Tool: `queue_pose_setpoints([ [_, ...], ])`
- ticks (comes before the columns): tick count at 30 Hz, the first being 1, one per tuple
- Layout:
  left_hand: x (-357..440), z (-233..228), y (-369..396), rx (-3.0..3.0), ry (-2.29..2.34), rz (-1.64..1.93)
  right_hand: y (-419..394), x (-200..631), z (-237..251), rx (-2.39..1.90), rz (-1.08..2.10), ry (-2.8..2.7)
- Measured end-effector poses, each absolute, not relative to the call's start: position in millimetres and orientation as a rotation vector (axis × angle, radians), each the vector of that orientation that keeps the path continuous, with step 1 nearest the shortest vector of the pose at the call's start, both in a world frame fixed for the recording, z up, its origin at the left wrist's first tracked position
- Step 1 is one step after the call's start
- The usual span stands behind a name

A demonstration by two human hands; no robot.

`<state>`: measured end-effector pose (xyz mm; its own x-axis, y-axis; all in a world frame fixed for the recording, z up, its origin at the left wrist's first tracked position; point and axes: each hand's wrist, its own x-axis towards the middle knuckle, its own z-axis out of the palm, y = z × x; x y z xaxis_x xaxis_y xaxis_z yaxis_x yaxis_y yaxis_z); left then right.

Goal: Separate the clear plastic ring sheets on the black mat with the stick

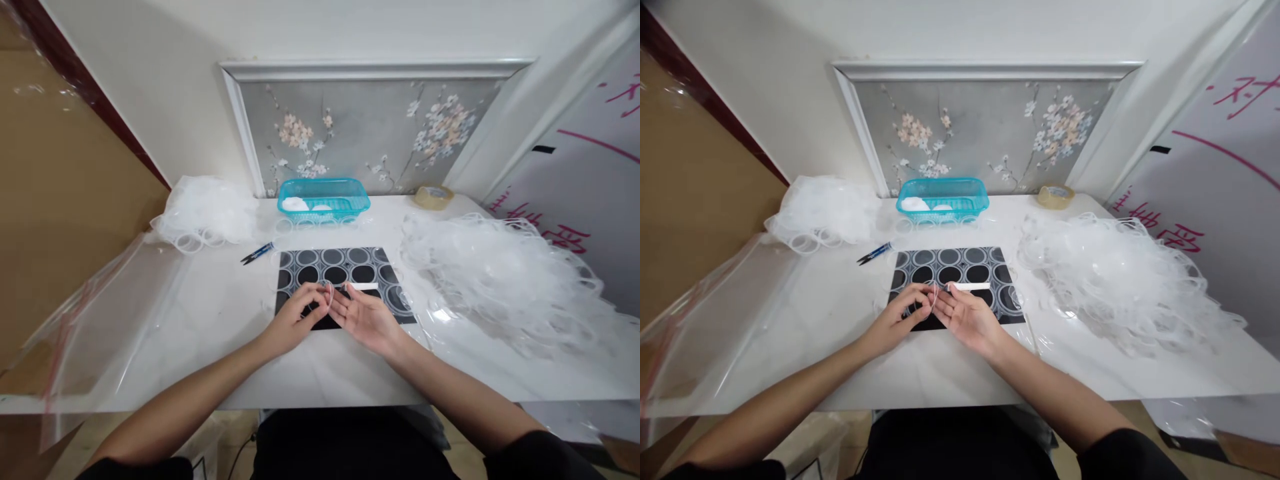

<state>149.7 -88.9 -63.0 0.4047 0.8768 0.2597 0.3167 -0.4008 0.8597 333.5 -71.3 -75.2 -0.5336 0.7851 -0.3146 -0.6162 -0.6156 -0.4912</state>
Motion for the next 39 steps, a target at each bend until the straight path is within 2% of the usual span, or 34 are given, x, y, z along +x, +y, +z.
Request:
queue_pose_setpoints([
  [6,148,-68,-95,1.994,1.007,0.873,-69,342,-72,-0.650,1.961,-0.656],
  [10,146,-72,-98,2.128,1.077,0.900,-62,359,-67,-0.687,1.700,-0.848],
  [15,146,-84,-101,2.603,1.021,0.567,-62,365,-81,-1.106,1.266,-1.534],
  [19,150,-92,-103,2.852,0.972,0.439,-66,355,-99,-1.232,1.018,-1.771],
  [39,151,-93,-103,2.987,0.867,0.458,-69,355,-108,-1.294,0.906,-1.806],
])
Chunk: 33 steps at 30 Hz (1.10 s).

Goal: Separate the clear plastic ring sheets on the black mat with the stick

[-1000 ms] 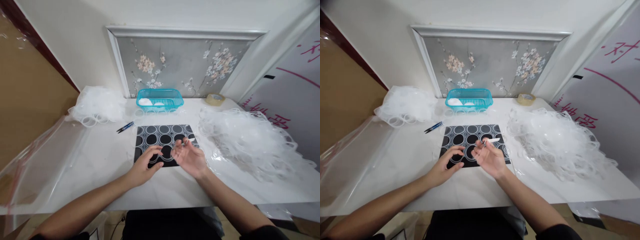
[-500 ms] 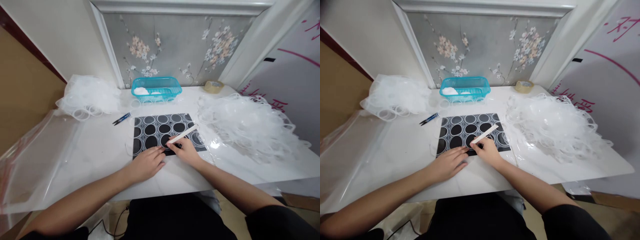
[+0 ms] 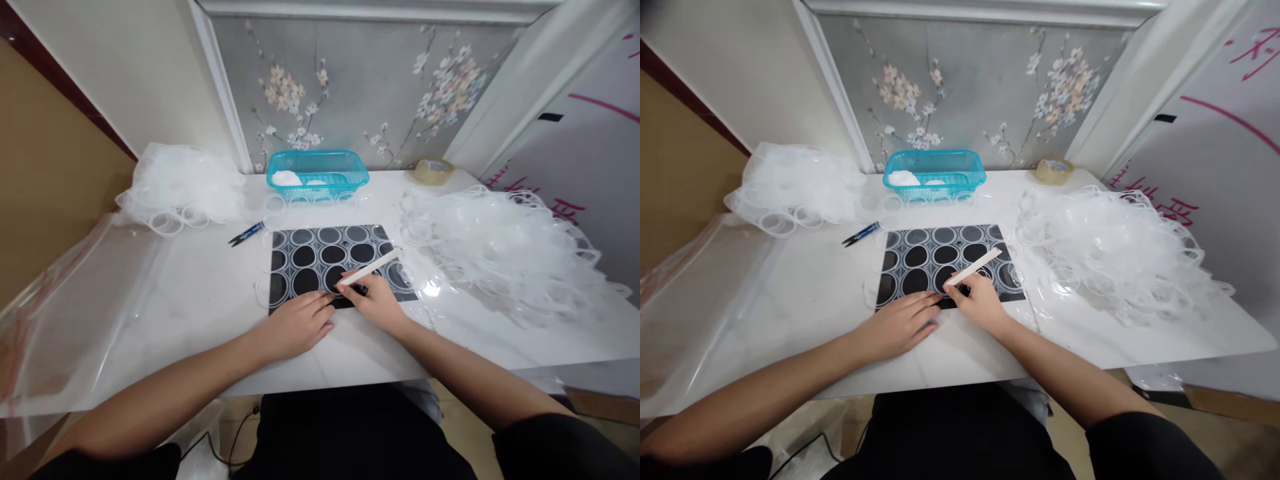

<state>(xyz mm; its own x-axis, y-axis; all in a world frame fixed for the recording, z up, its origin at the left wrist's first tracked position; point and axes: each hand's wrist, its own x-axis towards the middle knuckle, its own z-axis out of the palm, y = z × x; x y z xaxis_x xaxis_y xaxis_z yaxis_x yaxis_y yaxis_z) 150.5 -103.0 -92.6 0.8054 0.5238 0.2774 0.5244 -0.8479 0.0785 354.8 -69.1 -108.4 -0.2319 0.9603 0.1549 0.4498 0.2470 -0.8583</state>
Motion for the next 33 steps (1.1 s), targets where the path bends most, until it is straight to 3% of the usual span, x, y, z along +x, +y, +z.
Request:
queue_pose_setpoints([
  [13,151,-92,-103,-2.966,-0.861,-0.425,-68,356,-105,-1.285,0.840,-1.855],
  [23,150,-89,-98,-3.135,-0.932,-0.440,-67,360,-107,-0.932,0.141,-2.423],
  [25,148,-87,-98,-3.161,-0.965,-0.412,-41,372,-92,-1.131,0.062,-2.288],
  [28,144,-88,-99,-3.162,-1.004,-0.399,-5,398,-62,-1.486,-0.088,-1.629],
  [31,141,-89,-100,-3.186,-0.988,-0.439,-2,414,-46,-1.460,0.055,-1.465],
  [33,141,-88,-100,-3.203,-0.982,-0.509,-18,415,-50,-1.430,0.385,-1.430],
])
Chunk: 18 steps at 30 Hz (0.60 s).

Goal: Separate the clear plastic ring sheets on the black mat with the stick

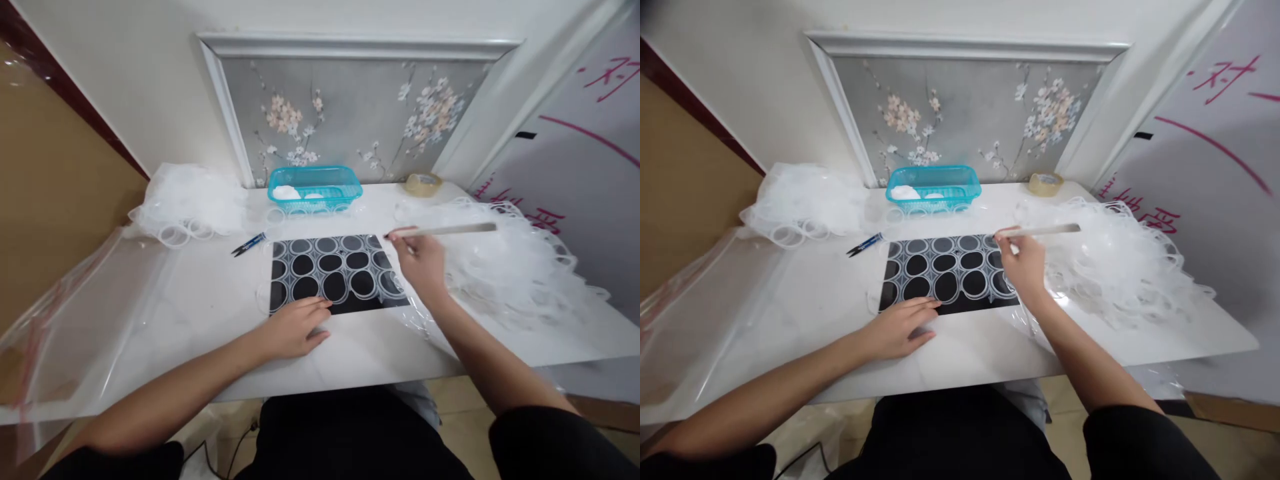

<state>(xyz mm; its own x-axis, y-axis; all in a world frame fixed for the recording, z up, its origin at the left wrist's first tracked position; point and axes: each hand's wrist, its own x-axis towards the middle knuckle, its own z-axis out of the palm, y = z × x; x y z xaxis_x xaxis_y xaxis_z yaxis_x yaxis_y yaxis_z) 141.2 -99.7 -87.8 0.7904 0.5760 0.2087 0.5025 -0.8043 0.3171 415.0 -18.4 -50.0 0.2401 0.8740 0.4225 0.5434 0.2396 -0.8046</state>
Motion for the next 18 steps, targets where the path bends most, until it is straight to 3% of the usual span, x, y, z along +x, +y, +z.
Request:
queue_pose_setpoints([
  [5,154,-66,-96,2.532,0.851,0.719,-56,402,-68,-1.121,1.575,-0.672],
  [8,166,-45,-88,2.380,0.861,0.847,-61,397,-61,-1.000,1.950,-0.312],
  [13,188,-27,-72,2.137,1.002,0.764,-62,395,-51,-0.636,2.059,-0.231],
  [18,201,-38,-67,2.177,0.961,0.683,-63,404,-55,-0.478,1.846,-0.464],
])
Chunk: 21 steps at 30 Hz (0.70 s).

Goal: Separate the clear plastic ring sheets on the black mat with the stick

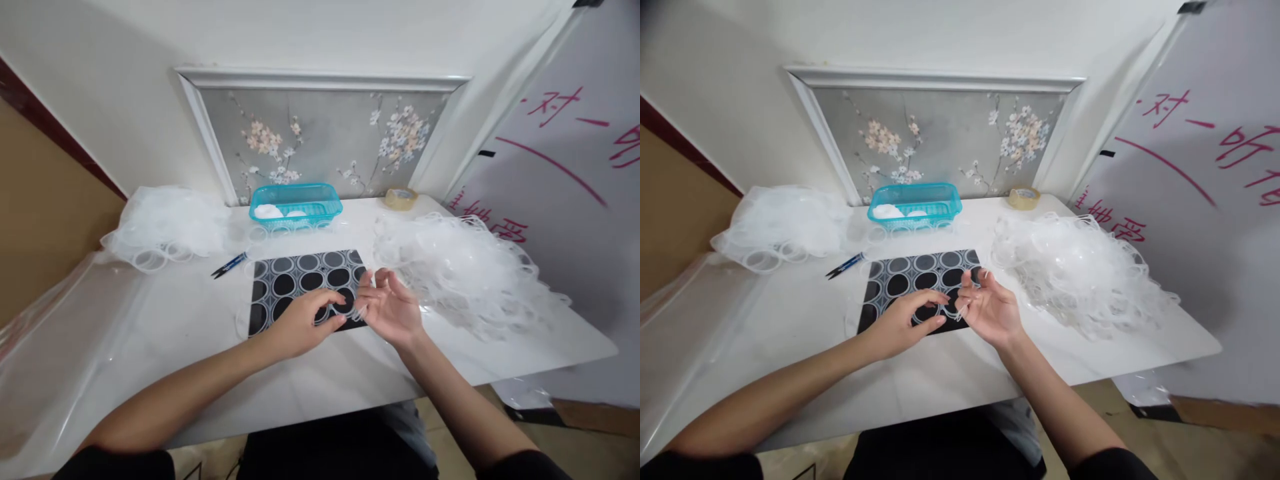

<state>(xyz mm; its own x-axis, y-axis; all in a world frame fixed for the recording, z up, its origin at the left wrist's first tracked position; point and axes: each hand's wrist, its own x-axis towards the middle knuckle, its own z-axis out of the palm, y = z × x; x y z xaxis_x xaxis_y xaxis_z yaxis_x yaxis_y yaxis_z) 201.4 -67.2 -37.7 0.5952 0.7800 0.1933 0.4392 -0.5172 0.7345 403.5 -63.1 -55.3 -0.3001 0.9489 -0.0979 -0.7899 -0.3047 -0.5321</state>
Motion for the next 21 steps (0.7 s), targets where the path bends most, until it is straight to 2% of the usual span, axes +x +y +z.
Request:
queue_pose_setpoints([
  [6,202,-71,-78,2.720,0.811,0.415,-62,413,-73,-0.965,1.267,-1.333],
  [10,200,-93,-83,2.979,0.789,0.415,-65,409,-97,-1.273,0.975,-1.637],
  [21,203,-103,-84,3.076,0.732,0.507,-68,409,-103,-1.372,0.929,-1.662],
])
